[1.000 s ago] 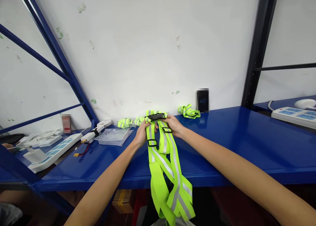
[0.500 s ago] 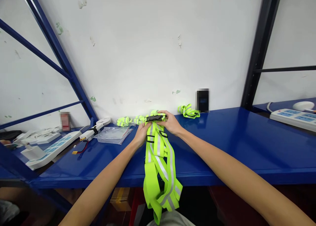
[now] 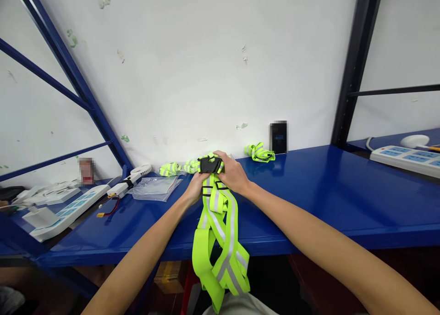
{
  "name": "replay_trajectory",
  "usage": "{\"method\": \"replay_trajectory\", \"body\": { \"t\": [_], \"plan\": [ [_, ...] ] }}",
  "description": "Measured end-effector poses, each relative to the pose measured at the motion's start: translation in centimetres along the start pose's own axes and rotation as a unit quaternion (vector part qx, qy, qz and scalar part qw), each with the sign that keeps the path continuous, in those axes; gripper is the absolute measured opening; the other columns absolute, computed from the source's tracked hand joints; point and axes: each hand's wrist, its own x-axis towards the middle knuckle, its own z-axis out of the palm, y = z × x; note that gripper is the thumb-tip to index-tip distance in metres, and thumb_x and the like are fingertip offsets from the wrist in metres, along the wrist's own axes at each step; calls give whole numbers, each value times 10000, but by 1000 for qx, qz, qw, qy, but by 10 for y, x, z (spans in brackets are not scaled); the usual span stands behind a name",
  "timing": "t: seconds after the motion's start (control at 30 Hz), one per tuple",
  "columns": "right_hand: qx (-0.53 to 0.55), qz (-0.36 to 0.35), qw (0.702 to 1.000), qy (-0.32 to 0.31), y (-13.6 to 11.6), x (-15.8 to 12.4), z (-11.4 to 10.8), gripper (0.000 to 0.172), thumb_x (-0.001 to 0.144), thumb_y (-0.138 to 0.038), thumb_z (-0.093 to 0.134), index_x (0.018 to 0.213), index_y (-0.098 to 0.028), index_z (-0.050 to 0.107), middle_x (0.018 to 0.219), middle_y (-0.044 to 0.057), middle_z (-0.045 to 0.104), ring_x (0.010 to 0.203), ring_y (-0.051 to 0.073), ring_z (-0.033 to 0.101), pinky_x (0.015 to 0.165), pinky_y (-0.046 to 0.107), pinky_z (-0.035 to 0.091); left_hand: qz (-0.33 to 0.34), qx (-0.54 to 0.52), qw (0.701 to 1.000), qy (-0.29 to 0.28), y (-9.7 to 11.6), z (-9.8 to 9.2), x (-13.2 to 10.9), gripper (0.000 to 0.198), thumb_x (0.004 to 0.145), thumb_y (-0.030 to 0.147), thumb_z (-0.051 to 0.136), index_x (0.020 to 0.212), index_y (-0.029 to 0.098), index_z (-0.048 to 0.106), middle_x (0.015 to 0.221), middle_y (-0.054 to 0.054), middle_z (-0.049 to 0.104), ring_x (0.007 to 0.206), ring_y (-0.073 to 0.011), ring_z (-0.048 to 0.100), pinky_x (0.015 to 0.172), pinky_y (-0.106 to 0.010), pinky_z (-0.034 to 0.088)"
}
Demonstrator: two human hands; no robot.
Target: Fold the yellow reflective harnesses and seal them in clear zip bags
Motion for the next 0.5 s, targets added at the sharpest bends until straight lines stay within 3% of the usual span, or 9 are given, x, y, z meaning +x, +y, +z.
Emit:
{"method": "replay_trajectory", "body": {
  "t": [0.1, 0.27, 0.5],
  "plan": [
    [6, -14, 1000, 11, 3, 0, 3, 591, 686, -90, 542, 1257, -221, 469, 1131, 85, 631, 927, 257, 615, 793, 334, 451, 7, 5, 1000, -2, -1, -1, 1, 328, 714, 374, 725, 924, 123, 701, 848, -86, 731, 873, -265, 674, 825, -368, 495],
    [62, -43, 997, -10, -8, 2, -2, 430, 672, -42, 443, 1037, -210, 595, 1025, 64, 664, 931, 233, 608, 832, 334, 443, 39, 61, 997, 35, -9, -7, 6, 290, 696, 347, 725, 893, 137, 692, 855, -57, 719, 863, -230, 650, 787, -323, 493],
    [106, -15, 989, -103, -24, 0, -10, 394, 792, -231, 601, 1182, -205, 550, 1129, 74, 635, 963, 239, 591, 877, 346, 428, 15, 4, 997, 72, -11, -11, 7, 350, 630, 328, 754, 902, 120, 680, 719, -50, 698, 747, -237, 667, 707, -339, 511]
  ]
}}
